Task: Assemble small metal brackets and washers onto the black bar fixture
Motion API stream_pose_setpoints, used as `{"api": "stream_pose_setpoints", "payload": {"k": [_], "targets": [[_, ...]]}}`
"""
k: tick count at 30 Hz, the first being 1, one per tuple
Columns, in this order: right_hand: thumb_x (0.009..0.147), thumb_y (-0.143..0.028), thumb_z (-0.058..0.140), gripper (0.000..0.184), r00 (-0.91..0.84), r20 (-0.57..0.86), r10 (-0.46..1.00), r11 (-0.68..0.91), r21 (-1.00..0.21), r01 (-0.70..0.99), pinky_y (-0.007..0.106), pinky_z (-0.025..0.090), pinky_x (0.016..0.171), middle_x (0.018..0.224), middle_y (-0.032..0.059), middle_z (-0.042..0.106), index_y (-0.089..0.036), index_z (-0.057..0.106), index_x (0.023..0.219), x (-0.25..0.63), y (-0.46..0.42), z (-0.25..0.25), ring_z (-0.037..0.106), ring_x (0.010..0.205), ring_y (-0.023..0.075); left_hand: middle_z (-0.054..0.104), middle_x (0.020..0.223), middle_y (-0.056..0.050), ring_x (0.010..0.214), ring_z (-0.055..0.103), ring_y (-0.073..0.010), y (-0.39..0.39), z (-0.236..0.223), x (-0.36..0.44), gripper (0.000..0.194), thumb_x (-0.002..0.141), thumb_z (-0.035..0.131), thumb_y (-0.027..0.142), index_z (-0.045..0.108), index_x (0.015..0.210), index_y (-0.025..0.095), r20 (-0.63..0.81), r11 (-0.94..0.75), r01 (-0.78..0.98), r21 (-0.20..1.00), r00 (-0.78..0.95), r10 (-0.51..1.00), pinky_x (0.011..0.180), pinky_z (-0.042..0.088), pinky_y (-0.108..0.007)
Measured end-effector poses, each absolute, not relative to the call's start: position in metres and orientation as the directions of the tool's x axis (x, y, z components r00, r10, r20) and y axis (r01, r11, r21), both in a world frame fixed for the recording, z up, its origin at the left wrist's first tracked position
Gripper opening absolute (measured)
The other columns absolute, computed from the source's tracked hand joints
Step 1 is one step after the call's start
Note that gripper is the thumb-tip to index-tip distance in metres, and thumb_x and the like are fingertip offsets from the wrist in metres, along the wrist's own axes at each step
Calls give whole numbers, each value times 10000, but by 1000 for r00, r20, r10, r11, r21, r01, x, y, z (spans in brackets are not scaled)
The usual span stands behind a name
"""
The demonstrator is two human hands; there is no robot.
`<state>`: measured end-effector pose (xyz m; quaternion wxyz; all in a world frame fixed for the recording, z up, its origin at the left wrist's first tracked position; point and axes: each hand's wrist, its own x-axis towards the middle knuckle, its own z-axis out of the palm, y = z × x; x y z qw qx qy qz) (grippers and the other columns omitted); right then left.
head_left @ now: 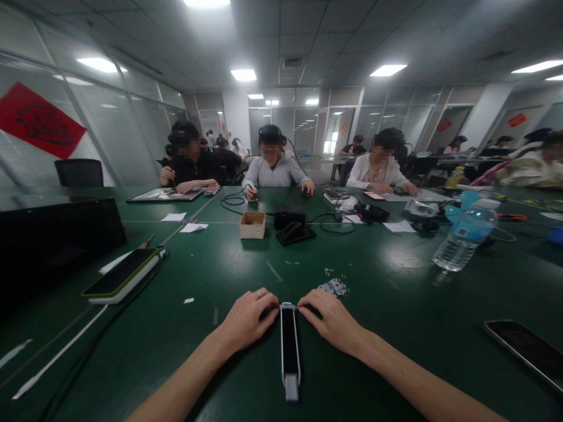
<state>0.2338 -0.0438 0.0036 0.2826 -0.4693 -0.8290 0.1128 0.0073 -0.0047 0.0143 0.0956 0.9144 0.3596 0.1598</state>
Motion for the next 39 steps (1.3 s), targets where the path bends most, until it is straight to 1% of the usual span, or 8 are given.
{"api": "stream_pose_setpoints", "payload": {"k": [4, 7, 9, 14, 17, 27, 34, 39], "targets": [[909, -229, 473, 169, -367, 511, 777, 581, -358, 731, 358, 472, 777, 904, 78, 656, -177, 633, 929, 257, -39, 22, 589, 844, 192, 611, 919, -32, 768, 578, -168, -4, 16, 7, 148, 905, 460, 252, 595, 945, 206, 214, -719, 632, 288, 689, 692, 694, 443, -278], [900, -247, 473, 178, -276, 552, 787, 529, -374, 762, 335, 473, 751, 872, 78, 654, -171, 633, 889, 284, -37, 44, 591, 818, 184, 611, 903, -35, 761, 580, -173, -4, 18, 8, 157, 903, 447, 260, 590, 924, 201, 204, -711, 636, 300, 686, 699, 683, 448, -281], [880, -258, 494, 172, -291, 438, 850, 475, -400, 784, 309, 472, 708, 849, 64, 651, -166, 639, 861, 299, -38, 57, 586, 768, 167, 610, 902, -38, 753, 580, -175, -3, 19, 8, 164, 906, 433, 267, 583, 921, 200, 200, -711, 630, 311, 688, 697, 681, 452, -284], [799, -224, 568, 111, -371, -94, 924, 280, -493, 824, 251, 449, 611, 764, 11, 654, -182, 670, 812, 318, -43, 65, 579, 659, 130, 607, 883, -43, 751, 582, -181, -2, 19, 11, 171, 918, 409, 281, 556, 899, 197, 188, -696, 636, 333, 678, 710, 673, 456, -289], [735, -204, 628, 99, -337, -252, 907, 181, -490, 853, 227, 430, 552, 753, 2, 660, -187, 678, 818, 320, -44, 58, 592, 638, 130, 601, 873, -42, 737, 578, -182, -1, 16, 12, 167, 922, 409, 286, 545, 890, 194, 174, -677, 656, 332, 663, 728, 667, 454, -292], [762, -93, 554, 143, -170, -253, 952, 86, -314, 946, 253, 420, 544, 750, 39, 665, -178, 667, 736, 300, -47, 62, 610, 652, 169, 590, 896, -39, 750, 573, -184, -4, 11, 14, 183, 938, 404, 310, 548, 938, 197, 172, -659, 682, 316, 642, 747, 666, 449, -297], [854, -216, 514, 157, -332, -111, 937, 285, -307, 908, 305, 447, 764, 912, 58, 646, -168, 661, 882, 304, -39, 54, 595, 838, 186, 595, 900, -39, 756, 573, -178, -2, 10, 12, 213, 946, 385, 317, 558, 944, 192, 209, -668, 660, 342, 640, 739, 689, 452, -298], [849, -222, 524, 164, -314, -145, 938, 263, -291, 920, 314, 454, 765, 941, 57, 648, -177, 669, 911, 304, -40, 56, 599, 856, 194, 602, 896, -36, 745, 569, -173, -3, 10, 11, 205, 941, 402, 317, 567, 944, 196, 230, -679, 649, 345, 642, 731, 679, 452, -291]]}}
